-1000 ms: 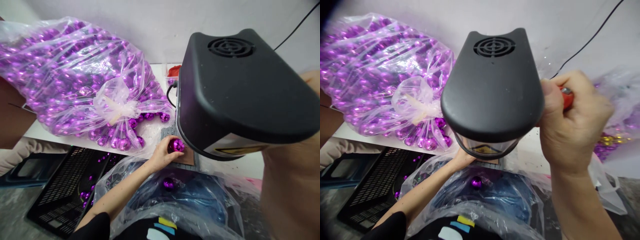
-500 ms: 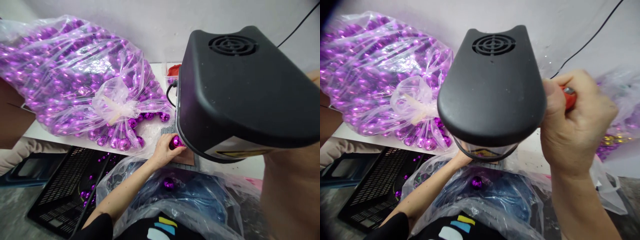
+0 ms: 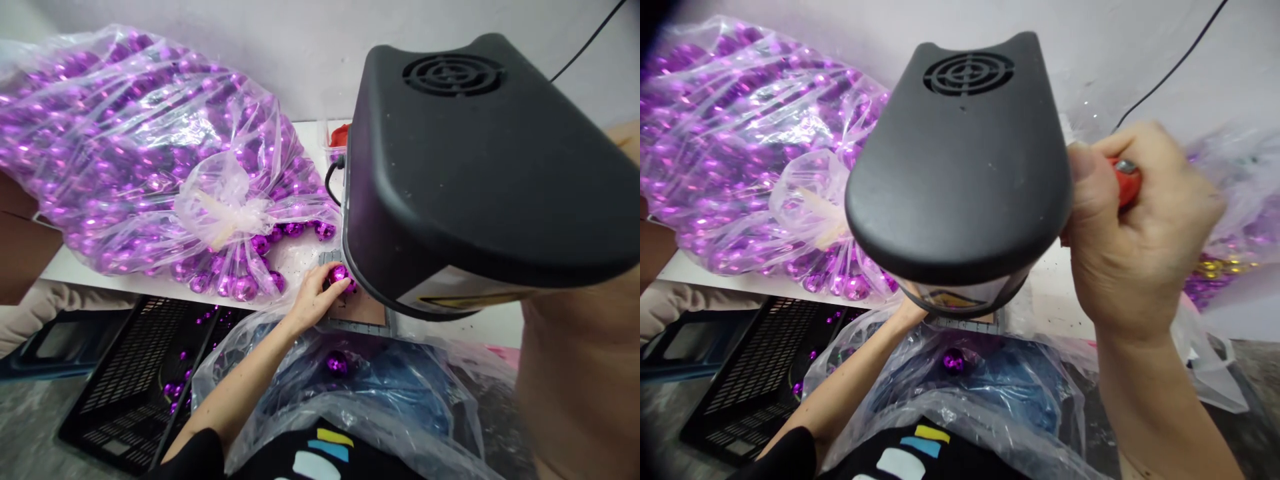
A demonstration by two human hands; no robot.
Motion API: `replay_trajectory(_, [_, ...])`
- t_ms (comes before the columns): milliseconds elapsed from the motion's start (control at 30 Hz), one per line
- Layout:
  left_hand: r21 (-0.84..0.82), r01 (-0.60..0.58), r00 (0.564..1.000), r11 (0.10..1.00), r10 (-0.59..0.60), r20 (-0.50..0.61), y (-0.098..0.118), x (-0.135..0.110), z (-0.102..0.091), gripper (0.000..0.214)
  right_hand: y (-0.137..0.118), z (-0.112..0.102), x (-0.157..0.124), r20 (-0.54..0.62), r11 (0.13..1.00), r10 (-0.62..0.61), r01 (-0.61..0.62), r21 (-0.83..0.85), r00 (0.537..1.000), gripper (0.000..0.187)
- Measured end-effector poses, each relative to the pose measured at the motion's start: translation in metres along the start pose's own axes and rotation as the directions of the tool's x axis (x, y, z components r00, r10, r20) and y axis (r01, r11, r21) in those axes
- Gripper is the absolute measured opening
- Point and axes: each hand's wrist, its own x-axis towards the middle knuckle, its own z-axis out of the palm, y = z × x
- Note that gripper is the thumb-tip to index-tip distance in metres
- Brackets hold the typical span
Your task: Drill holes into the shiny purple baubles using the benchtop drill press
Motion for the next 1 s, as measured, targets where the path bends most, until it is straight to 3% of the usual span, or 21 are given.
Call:
replay_trajectory(467, [0.01, -0.098, 0.992, 0.995, 0.096, 0.086, 0.0, -0.003, 0.023, 0.046, 0.005, 0.001, 0.001, -0.007, 0.997, -0.058, 0.058, 0.052, 0.998, 0.046])
replay_trajectory(733, [-0.011, -0.118, 0.992, 0.993, 0.118, 0.035, -0.01, -0.005, 0.043, 0.054, 0.003, -0.003, -0.002, 0.023, 0.998, -0.058, 0.058, 0.01, 0.998, 0.035])
replay_trajectory(1000, [0.009, -0.137, 0.99, 0.991, 0.137, -0.043, -0.008, -0.009, 0.046, 0.041, -0.003, -0.01, -0.002, 0.059, 0.999, -0.052, 0.052, -0.008, 0.997, 0.026])
